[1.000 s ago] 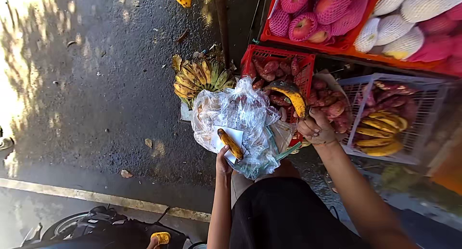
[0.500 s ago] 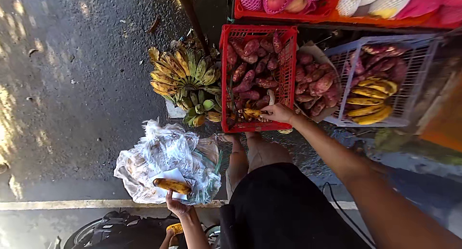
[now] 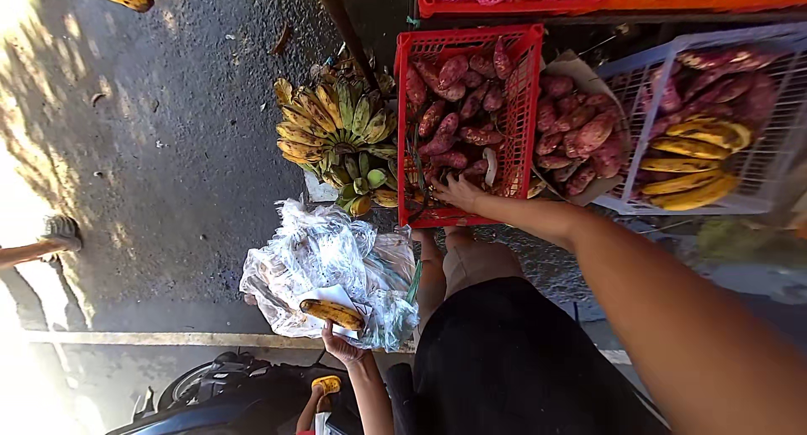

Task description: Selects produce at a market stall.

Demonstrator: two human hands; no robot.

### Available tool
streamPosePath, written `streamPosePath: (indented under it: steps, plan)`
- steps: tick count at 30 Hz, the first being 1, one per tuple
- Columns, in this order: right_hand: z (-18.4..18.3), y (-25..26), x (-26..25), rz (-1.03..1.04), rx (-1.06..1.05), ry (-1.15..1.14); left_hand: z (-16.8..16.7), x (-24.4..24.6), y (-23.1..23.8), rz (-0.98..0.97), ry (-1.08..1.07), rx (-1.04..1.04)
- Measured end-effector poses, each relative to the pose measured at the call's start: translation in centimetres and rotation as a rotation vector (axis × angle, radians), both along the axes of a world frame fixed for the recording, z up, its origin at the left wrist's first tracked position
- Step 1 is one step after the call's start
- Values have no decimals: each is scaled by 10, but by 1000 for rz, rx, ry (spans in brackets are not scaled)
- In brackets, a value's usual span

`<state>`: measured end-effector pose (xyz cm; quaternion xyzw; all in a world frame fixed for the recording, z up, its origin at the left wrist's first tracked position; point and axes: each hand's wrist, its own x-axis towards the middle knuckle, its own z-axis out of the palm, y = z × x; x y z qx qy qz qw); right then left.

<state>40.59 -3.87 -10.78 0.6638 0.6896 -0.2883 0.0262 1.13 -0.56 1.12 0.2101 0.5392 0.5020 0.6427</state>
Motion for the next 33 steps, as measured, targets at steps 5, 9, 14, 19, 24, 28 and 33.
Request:
streamPosePath:
  steps: [5,9,14,19,24,28,33]
  plan:
    - [-40,20,7,2,-407,-10,2,-3,-6,-26,-51,12]
    - [-28,23,17,-227,-289,157,3,-3,-13,24,-16,12]
    - [-24,57,-5,-401,-437,272,-4,0,-18,45,9,36]
    - [-63,86,-30,-484,-575,329,0,9,-21,54,36,23]
    - [-35,81,-58,-558,-511,214,10,16,-24,79,47,17]
    - [-30,82,-68,-607,-530,173,11,21,-27,112,50,16]
    - [-49,80,-65,-577,-483,184,15,20,-31,136,35,29]
